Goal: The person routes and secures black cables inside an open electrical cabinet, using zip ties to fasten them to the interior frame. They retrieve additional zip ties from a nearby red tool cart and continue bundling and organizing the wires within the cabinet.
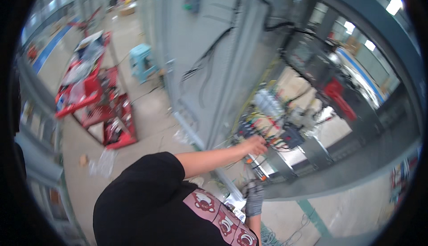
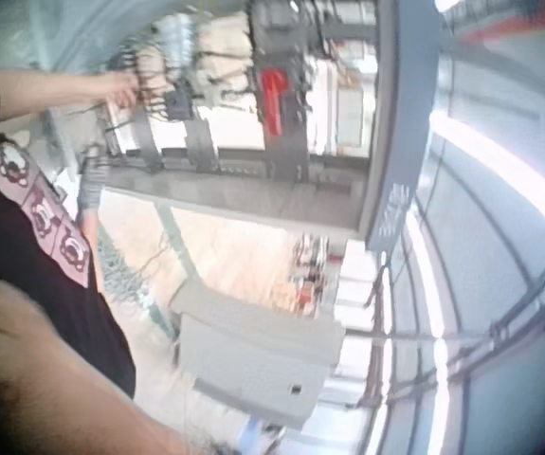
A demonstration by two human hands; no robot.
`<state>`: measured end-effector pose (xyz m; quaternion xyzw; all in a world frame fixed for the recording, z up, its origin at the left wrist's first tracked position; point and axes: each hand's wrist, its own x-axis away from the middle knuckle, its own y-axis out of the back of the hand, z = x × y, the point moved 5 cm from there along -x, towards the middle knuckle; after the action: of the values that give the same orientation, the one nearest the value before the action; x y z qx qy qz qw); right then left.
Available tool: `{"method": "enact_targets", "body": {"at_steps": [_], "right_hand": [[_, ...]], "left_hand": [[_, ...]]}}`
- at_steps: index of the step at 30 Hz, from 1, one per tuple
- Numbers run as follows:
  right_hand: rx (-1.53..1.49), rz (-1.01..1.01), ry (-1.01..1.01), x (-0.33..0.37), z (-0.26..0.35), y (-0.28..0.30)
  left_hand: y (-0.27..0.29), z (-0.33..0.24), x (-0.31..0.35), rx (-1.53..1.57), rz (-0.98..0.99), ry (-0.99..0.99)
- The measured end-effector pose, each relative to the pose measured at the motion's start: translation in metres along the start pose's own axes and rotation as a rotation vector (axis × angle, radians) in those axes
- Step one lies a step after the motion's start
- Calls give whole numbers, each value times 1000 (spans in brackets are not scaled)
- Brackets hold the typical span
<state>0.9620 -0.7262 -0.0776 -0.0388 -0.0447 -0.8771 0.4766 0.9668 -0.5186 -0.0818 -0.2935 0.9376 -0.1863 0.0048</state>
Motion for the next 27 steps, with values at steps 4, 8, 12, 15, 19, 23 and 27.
{"method": "enact_targets", "body": {"at_steps": [4,8,12,15,19,23,27], "right_hand": [[-609,21,147,-25,-6,-32],[-688,90,-32,-31,-13,-85],[-732,151,-216,-37,-5,-125],[-677,178,-116,-69,-3,-121],[-562,196,-135,-76,-3,-151],[388,355,-354,-18,14,-202],[850,510,808,47,83,-339]], "left_hand": [[-10,66,129,-7,104,185],[30,55,229,-314,53,-123],[81,15,298,-577,-132,-224],[120,10,337,-710,-277,-278],[163,-12,373,-878,-438,-84],[200,-54,377,-1263,-378,82],[233,-58,362,-1263,-326,-334]]}}
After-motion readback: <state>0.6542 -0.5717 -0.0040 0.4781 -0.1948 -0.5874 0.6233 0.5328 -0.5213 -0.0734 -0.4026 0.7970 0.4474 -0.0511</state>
